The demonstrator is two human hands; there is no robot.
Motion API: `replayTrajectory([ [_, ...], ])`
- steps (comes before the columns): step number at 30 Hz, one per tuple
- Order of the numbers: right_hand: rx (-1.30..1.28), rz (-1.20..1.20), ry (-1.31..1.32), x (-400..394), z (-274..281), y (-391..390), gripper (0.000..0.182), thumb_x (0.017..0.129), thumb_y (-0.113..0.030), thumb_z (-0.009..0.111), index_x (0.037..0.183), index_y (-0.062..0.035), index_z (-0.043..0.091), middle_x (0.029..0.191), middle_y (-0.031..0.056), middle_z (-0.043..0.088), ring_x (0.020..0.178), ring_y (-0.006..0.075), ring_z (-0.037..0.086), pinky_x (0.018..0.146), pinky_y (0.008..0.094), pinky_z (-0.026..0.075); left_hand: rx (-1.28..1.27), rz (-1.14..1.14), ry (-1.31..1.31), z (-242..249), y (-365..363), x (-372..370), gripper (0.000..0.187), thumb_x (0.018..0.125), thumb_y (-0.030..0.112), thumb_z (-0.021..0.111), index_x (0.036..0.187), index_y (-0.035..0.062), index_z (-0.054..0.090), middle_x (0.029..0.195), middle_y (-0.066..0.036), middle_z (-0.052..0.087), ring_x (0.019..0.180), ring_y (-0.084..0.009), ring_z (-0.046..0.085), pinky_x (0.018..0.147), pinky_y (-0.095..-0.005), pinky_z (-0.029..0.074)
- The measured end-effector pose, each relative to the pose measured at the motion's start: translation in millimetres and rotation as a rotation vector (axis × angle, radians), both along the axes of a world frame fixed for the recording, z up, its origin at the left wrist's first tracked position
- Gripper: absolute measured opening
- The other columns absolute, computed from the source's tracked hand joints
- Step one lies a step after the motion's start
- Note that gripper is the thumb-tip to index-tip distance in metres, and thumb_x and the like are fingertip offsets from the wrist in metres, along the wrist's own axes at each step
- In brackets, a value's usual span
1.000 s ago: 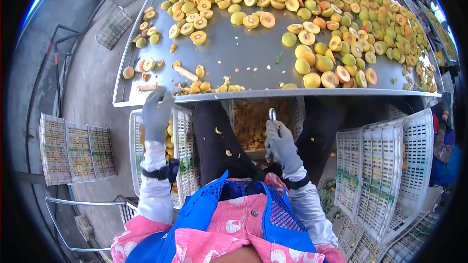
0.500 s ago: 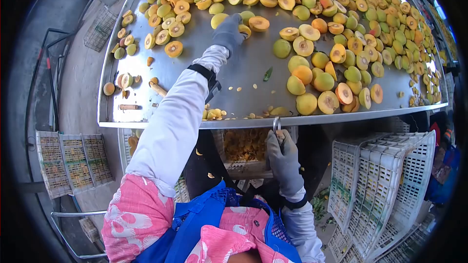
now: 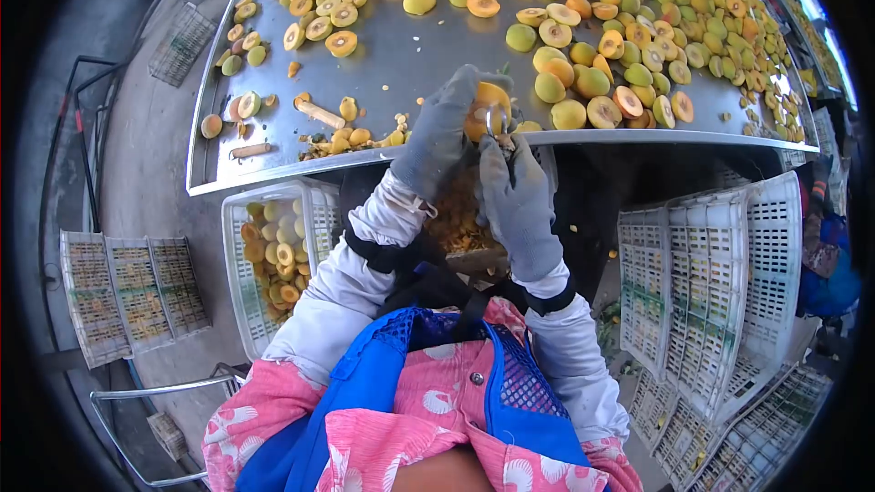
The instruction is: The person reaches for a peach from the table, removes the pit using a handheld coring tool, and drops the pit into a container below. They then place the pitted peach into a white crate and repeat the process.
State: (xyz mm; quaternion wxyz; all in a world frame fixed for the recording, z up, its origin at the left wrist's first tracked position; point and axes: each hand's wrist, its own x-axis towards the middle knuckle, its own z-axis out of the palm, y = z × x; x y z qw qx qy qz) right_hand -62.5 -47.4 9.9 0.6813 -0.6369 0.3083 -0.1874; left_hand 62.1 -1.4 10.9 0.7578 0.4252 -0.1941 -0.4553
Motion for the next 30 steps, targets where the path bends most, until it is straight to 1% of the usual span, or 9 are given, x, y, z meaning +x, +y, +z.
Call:
replayTrajectory([
  [10,-0.354,-0.148,-0.127,-17,10,22,0.025,0.098,-0.016,0.052,0.115,0.0023,0.058,0.091,0.0092,0.065,0.08,0.0149,0.059,0.071,0.0295,0.048,-0.056,0.295,-0.111,11,-3,-43,0.043,0.101,0.04,0.047,0.108,0.0004,0.062,0.098,-0.013,0.068,0.084,-0.0195,0.065,0.077,-0.0324,0.055],
  [14,-0.427,-0.108,-0.042,-21,11,19,0.024,0.099,-0.017,0.052,0.112,0.0023,0.059,0.089,0.0094,0.064,0.078,0.0154,0.059,0.07,0.0296,0.049,-0.029,0.322,-0.117,16,-2,-47,0.041,0.101,0.038,0.047,0.105,0.0006,0.063,0.093,-0.012,0.068,0.077,-0.0174,0.065,0.072,-0.0303,0.055],
  [17,-0.289,-0.026,-0.016,-23,6,17,0.025,0.099,-0.018,0.052,0.112,0.0015,0.058,0.088,0.0083,0.063,0.079,0.0172,0.06,0.071,0.0271,0.048,0.03,0.387,-0.174,16,-2,-50,0.04,0.101,0.037,0.048,0.102,0.0008,0.064,0.089,-0.011,0.069,0.073,-0.0158,0.064,0.068,-0.029,0.055],
  [19,-0.215,-0.003,-0.235,-18,-7,17,0.028,0.099,-0.026,0.054,0.108,-0.0002,0.054,0.069,0.0113,0.058,0.054,0.0222,0.057,0.051,0.0344,0.045,0.018,0.392,-0.22,12,-2,-50,0.037,0.101,0.035,0.05,0.099,0.001,0.064,0.088,-0.01,0.068,0.073,-0.0142,0.064,0.065,-0.027,0.054],
  [20,-0.216,-0.007,-0.234,-20,-3,16,0.028,0.099,-0.026,0.054,0.108,-0.0002,0.054,0.069,0.0113,0.058,0.054,0.0222,0.057,0.051,0.0344,0.045,0.018,0.387,-0.219,10,-3,-49,0.037,0.101,0.035,0.05,0.099,0.001,0.064,0.088,-0.01,0.068,0.073,-0.0142,0.064,0.065,-0.027,0.054],
  [22,0.437,0.056,-0.021,-29,17,16,0.026,0.1,-0.031,0.051,0.102,-0.0056,0.054,0.063,0.0025,0.052,0.044,0.013,0.045,0.041,0.0296,0.038,0.127,0.342,-0.309,6,-1,-46,0.033,0.101,0.031,0.051,0.096,0.0013,0.064,0.086,-0.009,0.067,0.072,-0.013,0.062,0.064,-0.025,0.053],
  [26,0.711,0.101,0.086,-35,41,7,0.03,0.101,-0.04,0.046,0.091,-0.0125,0.051,0.06,-0.0036,0.043,0.04,0.0062,0.033,0.035,0.0238,0.029,0.201,0.291,-0.253,4,-4,-45,0.029,0.1,0.027,0.053,0.092,0.0013,0.066,0.083,0.0,0.062,0.075,-0.0056,0.055,0.069,-0.0211,0.046],
  [28,0.965,0.293,0.019,-41,32,-3,0.039,0.099,-0.052,0.043,0.085,-0.0158,0.045,0.058,-0.0061,0.036,0.041,0.0043,0.027,0.036,0.0215,0.023,0.198,0.368,-0.564,-7,-7,-44,0.03,0.099,0.028,0.055,0.092,0.0013,0.066,0.082,-0.001,0.063,0.075,-0.0064,0.055,0.068,-0.0212,0.046],
  [30,1.055,0.382,-0.007,-44,17,-11,0.042,0.098,-0.058,0.04,0.088,-0.0169,0.045,0.059,-0.0085,0.03,0.042,0.0029,0.022,0.036,0.0201,0.02,0.188,0.279,-0.61,-11,-5,-36,0.029,0.099,0.027,0.055,0.093,0.0013,0.066,0.082,-0.002,0.064,0.076,-0.0068,0.056,0.068,-0.0213,0.046],
])
